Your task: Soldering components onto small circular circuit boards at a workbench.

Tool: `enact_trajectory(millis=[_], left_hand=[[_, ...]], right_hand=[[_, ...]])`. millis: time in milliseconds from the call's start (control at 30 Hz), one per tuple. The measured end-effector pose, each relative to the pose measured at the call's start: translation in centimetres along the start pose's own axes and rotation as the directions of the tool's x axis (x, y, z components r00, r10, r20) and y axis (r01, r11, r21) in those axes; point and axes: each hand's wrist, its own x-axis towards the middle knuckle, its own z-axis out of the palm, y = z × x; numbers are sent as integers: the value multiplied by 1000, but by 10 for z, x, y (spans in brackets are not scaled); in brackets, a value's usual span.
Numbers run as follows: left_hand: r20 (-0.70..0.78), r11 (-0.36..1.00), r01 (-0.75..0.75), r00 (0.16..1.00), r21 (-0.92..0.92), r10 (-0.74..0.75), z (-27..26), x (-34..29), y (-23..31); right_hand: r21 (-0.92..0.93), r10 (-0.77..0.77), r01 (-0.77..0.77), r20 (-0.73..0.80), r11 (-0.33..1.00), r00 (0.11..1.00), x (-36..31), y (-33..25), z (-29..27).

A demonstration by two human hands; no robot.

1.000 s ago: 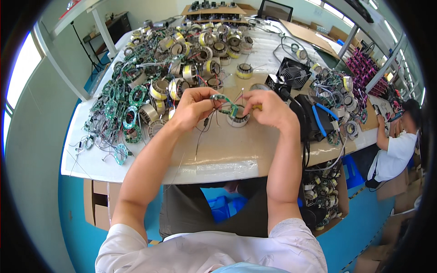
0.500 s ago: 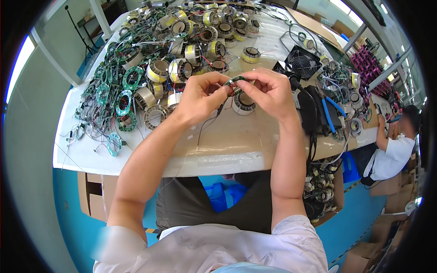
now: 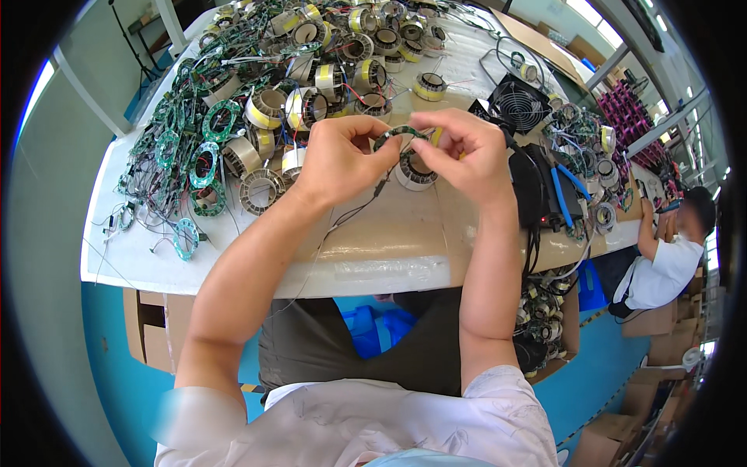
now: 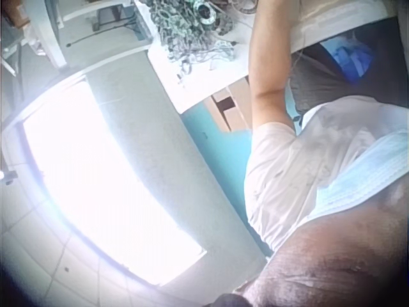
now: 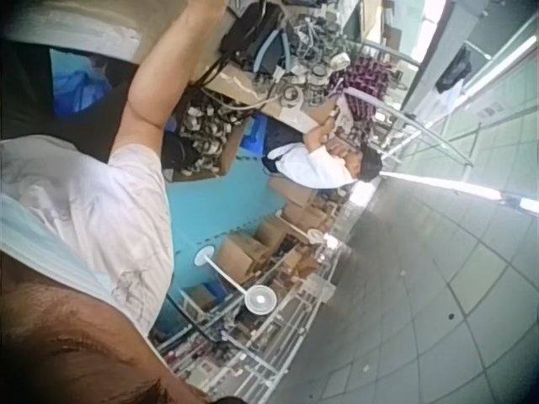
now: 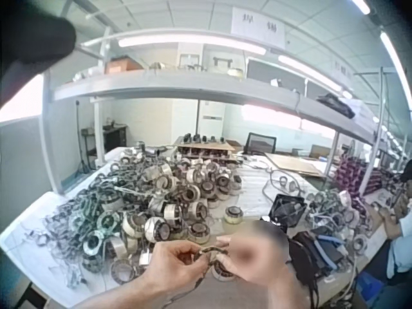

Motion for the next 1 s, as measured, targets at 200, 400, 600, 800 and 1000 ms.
enact_trajectory(millis=[200,400,600,800,1000], left_hand=[[-99,997,70,993,39,-66,-4,5,5],[-95,993,79,993,85,-71,0,4,-3],[-128,980,18,992,199,8,4,0,0],[-147,940,-170,964,295,221,12,-3,-5],[-151,949,-141,970,283,189,14,-3,-5]], right_hand=[[-34,151,-159,-169,987,974,-7,14,-28],[-424,350,-241,203,873,914,-10,11,-5],[-123,314,-293,517,948,796,-6,23,-10],[43,278,-352,530,935,801,-8,20,-23],[42,72,-81,187,996,980,-3,25,-17]])
